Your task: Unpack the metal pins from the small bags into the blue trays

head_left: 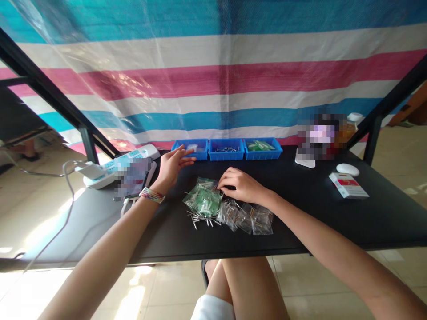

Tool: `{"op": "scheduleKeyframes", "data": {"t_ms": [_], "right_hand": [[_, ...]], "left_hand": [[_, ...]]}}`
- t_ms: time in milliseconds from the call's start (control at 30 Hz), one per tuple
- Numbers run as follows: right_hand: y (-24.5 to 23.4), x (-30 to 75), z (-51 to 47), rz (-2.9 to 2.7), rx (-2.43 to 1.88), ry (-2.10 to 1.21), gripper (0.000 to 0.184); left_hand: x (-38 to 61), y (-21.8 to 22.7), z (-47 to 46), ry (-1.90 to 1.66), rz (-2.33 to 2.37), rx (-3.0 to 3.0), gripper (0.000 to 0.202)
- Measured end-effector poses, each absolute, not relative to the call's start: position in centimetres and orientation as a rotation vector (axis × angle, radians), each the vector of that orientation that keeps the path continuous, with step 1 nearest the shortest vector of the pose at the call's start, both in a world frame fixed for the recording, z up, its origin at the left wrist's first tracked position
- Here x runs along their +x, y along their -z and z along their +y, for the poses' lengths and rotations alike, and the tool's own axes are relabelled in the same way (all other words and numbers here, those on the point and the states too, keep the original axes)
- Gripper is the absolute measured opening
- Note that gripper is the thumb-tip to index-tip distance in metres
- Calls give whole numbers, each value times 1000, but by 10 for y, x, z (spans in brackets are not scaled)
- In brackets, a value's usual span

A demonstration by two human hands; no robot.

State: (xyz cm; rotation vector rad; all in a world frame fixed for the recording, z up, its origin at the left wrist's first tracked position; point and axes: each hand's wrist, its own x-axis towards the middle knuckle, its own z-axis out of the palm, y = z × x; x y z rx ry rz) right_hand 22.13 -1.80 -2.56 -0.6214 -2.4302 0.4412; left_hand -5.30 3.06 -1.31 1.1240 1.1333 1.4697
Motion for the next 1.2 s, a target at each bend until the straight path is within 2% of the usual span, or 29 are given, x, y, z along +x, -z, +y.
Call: {"op": "scheduleKeyframes", "data": {"t_ms": [200,300,400,500,600,733,867,1067,1200], "right_hand": [[30,222,-13,-2105,-786,-507,16],[36,220,-7,-1797,-888,-834,16],[39,219,-1,-1507,-866,-1172,34],[39,218,0,-1353,-819,-1370,46],[35,216,-4,-1291,-804,-1502,48],[29,213,-11,-1348,-817,-1473,44],[24,212,-16,-1499,-813,-1295,35],[29,210,-13,-1413,-855,-1422,34],[29,211,-11,-1250,-885,-1528,40]], "left_hand": [[-41,9,18,-1420,1140,1572,41],[-31,8,7,-1313,1081,1968,39],[-23,9,-2,-1156,924,2330,41],[-19,11,-5,-1065,818,2470,39],[-18,13,-4,-1115,809,2470,28],[-17,11,-4,-1204,807,2425,15],[-17,7,-4,-1216,834,2353,18],[-20,11,-3,-1133,851,2369,17],[-22,13,-4,-1179,863,2426,33]]}}
